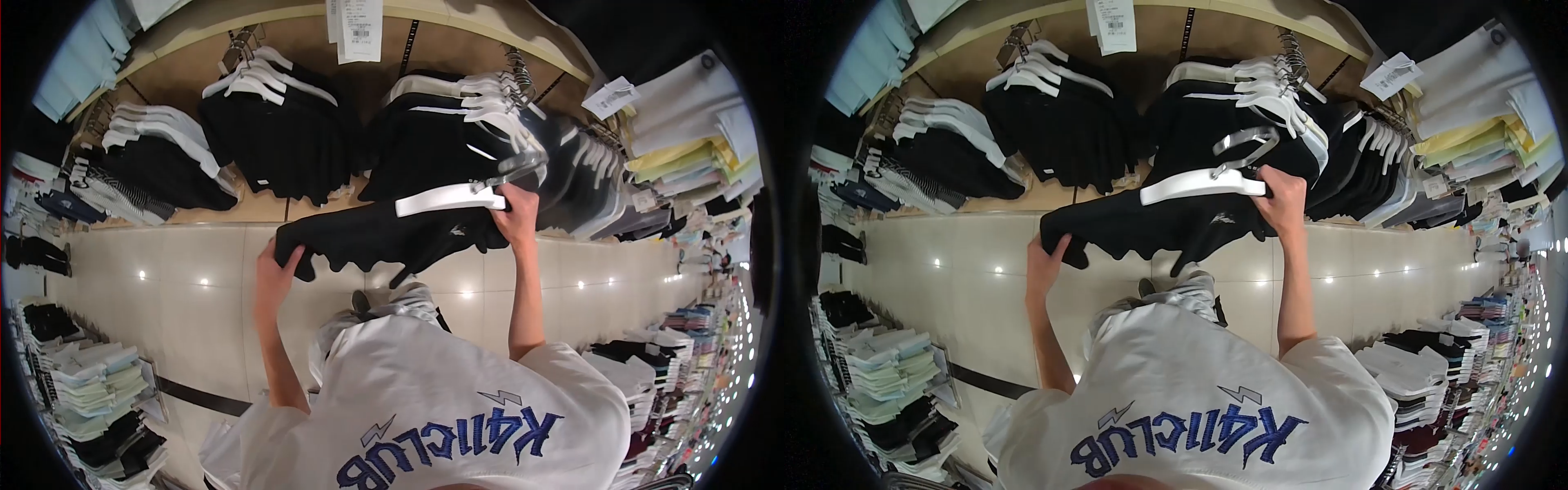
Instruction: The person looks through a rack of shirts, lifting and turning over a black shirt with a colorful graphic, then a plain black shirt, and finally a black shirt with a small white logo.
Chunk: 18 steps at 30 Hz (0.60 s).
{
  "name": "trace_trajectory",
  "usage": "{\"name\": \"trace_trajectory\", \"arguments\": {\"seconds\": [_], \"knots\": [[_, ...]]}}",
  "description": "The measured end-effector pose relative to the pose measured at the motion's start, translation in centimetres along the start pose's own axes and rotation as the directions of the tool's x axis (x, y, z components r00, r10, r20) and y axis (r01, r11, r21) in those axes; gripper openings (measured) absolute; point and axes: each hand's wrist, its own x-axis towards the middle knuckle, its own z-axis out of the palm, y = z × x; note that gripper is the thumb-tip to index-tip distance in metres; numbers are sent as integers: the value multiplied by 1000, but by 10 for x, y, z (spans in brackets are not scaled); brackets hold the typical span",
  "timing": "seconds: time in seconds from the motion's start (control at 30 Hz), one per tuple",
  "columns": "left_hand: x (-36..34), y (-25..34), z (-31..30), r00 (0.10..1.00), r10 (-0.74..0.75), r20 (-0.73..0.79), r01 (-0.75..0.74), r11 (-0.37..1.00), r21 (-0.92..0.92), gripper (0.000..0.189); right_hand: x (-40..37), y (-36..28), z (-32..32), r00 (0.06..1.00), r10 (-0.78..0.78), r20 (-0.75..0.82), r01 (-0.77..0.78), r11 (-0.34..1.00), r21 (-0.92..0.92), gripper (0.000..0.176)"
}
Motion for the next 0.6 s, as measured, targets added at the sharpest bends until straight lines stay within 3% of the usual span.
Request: {"name": "trace_trajectory", "arguments": {"seconds": [0.2,0.27,0.33,0.4,0.6], "knots": [[6,1,12,992,39,119,-56,988,144,33,-6,16,-10,987,150,-61,-154,986,-67,28],[2,11,12,990,57,131,-77,986,149,32,-7,17,-13,969,212,-127,-227,966,-123,29],[-2,21,12,986,126,113,-130,991,21,31,-9,20,-15,963,230,-142,-250,958,-141,29],[-3,23,12,987,112,113,-120,991,67,30,-10,18,-16,939,305,-156,-329,930,-162,31],[-11,51,29,987,81,137,-94,992,88,28,-18,18,-1,948,281,-148,-301,944,-133,31]]}}
